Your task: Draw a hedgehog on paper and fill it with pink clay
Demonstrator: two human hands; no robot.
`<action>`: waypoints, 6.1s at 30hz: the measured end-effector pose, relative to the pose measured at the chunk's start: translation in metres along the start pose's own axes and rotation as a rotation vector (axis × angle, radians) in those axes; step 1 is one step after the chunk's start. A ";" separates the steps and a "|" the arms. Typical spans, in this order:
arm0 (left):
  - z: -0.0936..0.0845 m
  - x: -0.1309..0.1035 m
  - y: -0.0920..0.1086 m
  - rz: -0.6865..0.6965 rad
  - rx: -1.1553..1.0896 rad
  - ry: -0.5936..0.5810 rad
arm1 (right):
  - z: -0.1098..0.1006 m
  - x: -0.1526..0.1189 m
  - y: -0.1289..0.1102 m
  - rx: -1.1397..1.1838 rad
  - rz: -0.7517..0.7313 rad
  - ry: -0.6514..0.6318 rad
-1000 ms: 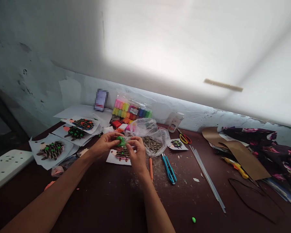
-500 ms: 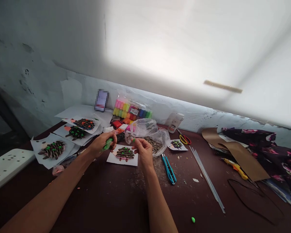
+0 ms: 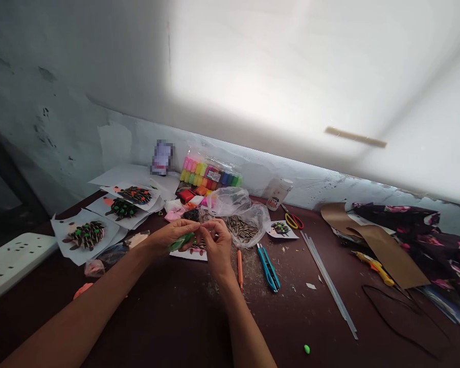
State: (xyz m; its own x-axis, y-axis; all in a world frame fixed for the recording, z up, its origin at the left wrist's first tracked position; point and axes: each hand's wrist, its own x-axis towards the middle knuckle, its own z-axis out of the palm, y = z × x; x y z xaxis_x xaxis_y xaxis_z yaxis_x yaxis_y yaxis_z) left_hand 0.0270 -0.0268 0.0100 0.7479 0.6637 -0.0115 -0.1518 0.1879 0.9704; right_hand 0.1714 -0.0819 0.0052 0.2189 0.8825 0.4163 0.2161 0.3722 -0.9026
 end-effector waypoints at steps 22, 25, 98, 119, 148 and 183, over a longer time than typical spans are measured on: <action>-0.001 -0.003 0.002 0.094 -0.054 0.094 | -0.005 0.005 -0.007 0.460 0.351 -0.190; -0.003 -0.004 0.001 0.093 -0.061 0.096 | -0.006 0.006 -0.008 0.396 0.317 -0.173; -0.024 -0.003 0.005 0.023 0.006 0.254 | -0.028 0.005 0.019 -0.797 0.197 -0.363; -0.022 -0.004 0.007 0.041 0.029 0.264 | -0.023 0.003 0.009 -0.898 0.157 -0.372; -0.024 -0.004 0.007 0.051 0.035 0.266 | -0.025 0.004 0.012 -0.933 0.157 -0.382; -0.021 -0.005 0.009 0.024 0.040 0.301 | -0.023 0.004 0.008 -1.007 0.197 -0.411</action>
State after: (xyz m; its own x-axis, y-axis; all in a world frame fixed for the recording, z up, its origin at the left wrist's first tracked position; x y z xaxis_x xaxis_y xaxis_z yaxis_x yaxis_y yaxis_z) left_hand 0.0084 -0.0126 0.0139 0.5187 0.8533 -0.0533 -0.1370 0.1445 0.9800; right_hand 0.1959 -0.0817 0.0027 0.0426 0.9984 0.0382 0.9289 -0.0254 -0.3695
